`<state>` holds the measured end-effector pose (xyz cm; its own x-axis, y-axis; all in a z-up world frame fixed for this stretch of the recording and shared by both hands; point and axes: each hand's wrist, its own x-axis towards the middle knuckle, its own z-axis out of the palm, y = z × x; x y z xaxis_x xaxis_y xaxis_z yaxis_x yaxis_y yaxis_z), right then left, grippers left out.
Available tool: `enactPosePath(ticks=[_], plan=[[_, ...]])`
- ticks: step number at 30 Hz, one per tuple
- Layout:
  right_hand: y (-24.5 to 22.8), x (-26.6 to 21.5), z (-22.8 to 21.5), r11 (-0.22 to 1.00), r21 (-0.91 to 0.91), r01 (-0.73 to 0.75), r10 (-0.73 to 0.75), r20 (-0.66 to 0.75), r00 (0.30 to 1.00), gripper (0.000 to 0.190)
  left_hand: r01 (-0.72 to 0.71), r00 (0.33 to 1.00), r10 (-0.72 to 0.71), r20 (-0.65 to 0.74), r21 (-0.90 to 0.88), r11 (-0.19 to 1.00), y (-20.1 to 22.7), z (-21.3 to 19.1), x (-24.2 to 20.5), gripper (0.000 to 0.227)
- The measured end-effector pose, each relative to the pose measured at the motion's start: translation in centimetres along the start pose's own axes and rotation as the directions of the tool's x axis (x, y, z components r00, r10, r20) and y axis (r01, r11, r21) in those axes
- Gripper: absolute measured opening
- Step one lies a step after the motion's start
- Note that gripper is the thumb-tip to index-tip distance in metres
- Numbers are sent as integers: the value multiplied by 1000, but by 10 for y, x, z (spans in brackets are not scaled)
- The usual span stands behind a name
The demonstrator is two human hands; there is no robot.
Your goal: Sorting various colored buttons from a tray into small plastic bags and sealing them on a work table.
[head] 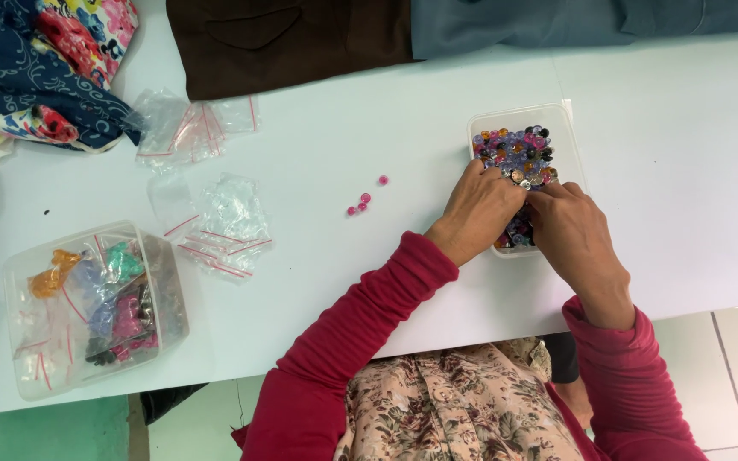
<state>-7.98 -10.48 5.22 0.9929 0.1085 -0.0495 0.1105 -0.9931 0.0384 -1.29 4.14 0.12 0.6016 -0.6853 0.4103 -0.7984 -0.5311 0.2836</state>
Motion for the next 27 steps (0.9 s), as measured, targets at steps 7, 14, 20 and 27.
enactPosePath(ticks=[7,14,20,27], plan=[[-5,-2,-3,998,65,-28,27,15,1000,21,16,998,-19,-54,-57,998,-2,9,1,19],[9,-8,17,968,251,23,-16,-31,999,24,49,998,-45,-41,88,995,2,18,2,34],[2,-14,7,958,284,52,-23,-105,994,18,40,995,-31,-96,94,995,5,7,-5,25],[-17,-1,-9,896,345,279,-132,-393,910,32,87,975,-101,-200,-78,993,-4,-42,-24,18]])
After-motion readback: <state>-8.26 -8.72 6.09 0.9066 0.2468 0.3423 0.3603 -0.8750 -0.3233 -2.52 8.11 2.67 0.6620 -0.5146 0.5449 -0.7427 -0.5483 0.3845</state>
